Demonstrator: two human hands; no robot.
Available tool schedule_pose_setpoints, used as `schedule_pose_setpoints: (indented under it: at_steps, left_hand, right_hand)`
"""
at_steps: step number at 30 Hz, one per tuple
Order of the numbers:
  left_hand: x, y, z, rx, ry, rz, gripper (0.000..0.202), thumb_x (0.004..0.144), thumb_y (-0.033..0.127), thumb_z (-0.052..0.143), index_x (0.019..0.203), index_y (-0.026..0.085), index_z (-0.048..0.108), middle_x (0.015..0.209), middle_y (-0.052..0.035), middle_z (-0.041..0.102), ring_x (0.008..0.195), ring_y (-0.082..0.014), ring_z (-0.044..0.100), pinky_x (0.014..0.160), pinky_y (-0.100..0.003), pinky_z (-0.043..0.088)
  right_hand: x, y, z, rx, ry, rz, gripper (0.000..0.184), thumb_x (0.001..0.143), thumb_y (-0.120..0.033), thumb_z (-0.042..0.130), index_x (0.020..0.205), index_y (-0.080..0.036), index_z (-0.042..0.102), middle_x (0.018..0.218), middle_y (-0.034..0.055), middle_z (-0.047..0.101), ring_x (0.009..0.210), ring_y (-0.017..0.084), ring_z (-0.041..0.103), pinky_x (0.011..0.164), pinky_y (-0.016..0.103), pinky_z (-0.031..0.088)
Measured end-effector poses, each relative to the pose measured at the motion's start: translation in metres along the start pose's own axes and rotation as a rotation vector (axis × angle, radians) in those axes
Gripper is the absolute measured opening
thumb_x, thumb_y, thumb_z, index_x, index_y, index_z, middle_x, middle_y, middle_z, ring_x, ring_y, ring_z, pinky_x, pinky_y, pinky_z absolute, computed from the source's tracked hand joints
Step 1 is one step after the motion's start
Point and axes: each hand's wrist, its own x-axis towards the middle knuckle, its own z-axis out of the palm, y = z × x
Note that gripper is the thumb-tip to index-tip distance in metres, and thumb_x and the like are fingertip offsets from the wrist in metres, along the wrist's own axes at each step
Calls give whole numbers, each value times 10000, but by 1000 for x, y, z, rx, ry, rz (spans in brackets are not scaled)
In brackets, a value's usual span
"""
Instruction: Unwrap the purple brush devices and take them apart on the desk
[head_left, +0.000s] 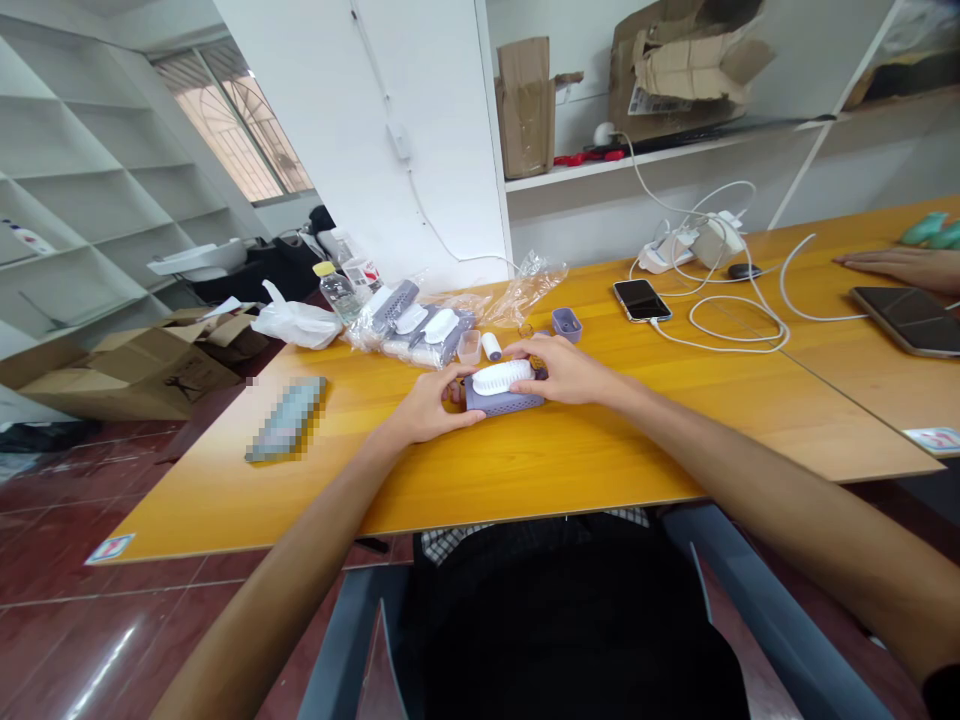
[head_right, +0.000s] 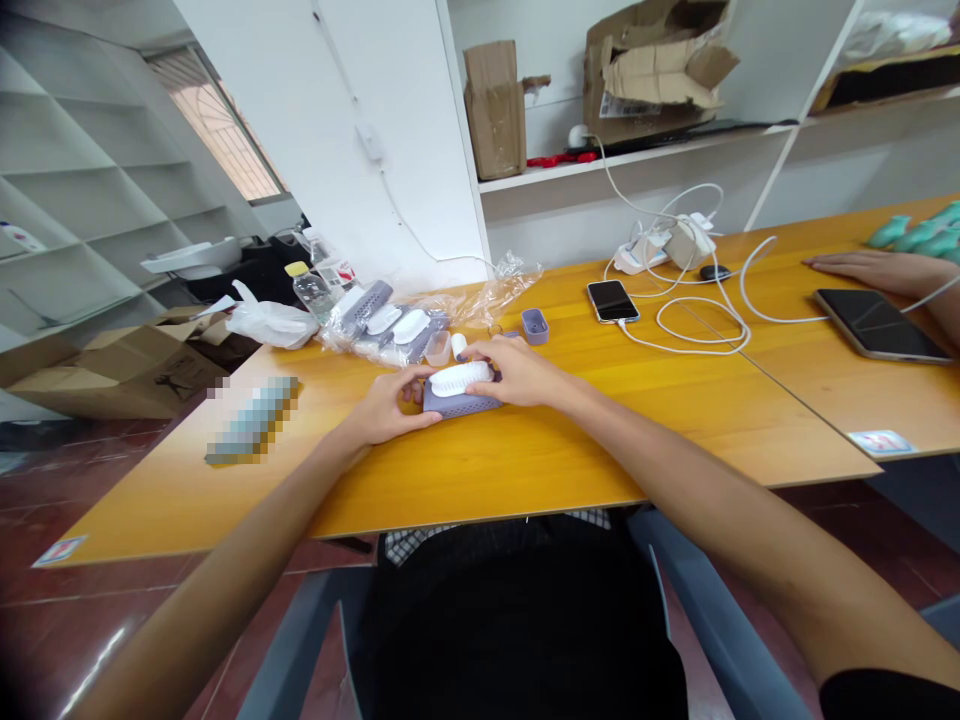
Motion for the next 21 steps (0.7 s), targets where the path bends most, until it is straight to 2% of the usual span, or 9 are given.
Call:
schedule_pose_setpoints:
  at_steps: [11,21]
  left_hand:
    - [1,-1,0,-11,-2,-1,647,810,572,833,1317,214,649,871,-11,707,750,-210,664,741,-346,533]
    - [1,0,0,-40,-3,-16,658,804,577,850,1320,220,653,813,11,677,705,-195,642,715,-333,525]
  right_hand:
    - [-1,2,2,8,-1,21,497,903,-431,806,1366,-275,715,1220,82,787,1093,328,689,968,460,525]
    - [0,7,0,0,-7,-12,489,907,-420,805,1352,-240,710,1266,111,779,1117,340,700,997,500,531]
